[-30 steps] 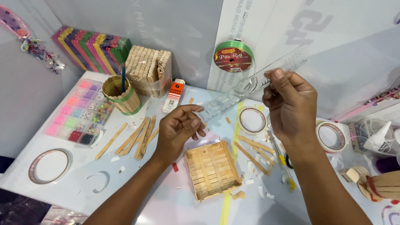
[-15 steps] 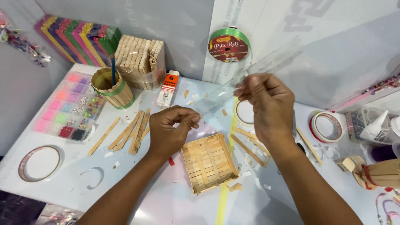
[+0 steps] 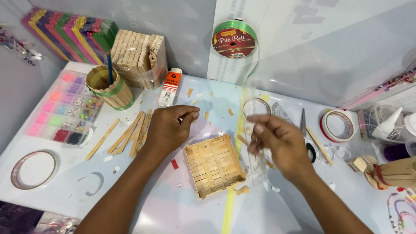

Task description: Assembling a small box using popsicle sticks, double-sided tape, and scissors.

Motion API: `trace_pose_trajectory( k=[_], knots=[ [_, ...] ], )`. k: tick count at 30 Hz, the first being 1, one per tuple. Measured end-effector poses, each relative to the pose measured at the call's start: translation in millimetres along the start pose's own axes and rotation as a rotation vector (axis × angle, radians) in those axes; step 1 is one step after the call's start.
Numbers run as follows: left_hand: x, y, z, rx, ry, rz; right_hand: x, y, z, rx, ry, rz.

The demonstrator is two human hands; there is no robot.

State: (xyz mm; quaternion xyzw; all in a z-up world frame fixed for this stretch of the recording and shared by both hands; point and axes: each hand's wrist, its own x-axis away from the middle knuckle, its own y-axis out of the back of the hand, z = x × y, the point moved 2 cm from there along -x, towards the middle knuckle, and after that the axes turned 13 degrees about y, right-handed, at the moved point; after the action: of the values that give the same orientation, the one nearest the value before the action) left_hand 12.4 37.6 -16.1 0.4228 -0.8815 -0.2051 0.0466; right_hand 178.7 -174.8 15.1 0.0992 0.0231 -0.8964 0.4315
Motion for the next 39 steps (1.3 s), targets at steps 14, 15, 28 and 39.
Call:
trace_pose_trajectory(
  k=[14, 15, 28, 39],
  knots=[
    [11.9, -28.2, 8.9, -0.557, 0.021, 0.368, 72.1, 4.4, -28.3, 0.463, -0.318, 0.078],
    [12.4, -35.3, 14.3, -0.589, 0.041, 0.39, 71.7, 6.8, -29.6, 0.447, -0.304, 0.052],
    [26.4, -21.3, -18.1, -0.502, 0.193, 0.488, 70.4, 5.7, -34.0, 0.743, 0.122, 0.288],
    [25.3, -10.0, -39.8, -0.353, 0.363, 0.585, 59.3, 1.6, -42.4, 0.862, 0.44, 0.307]
  ],
)
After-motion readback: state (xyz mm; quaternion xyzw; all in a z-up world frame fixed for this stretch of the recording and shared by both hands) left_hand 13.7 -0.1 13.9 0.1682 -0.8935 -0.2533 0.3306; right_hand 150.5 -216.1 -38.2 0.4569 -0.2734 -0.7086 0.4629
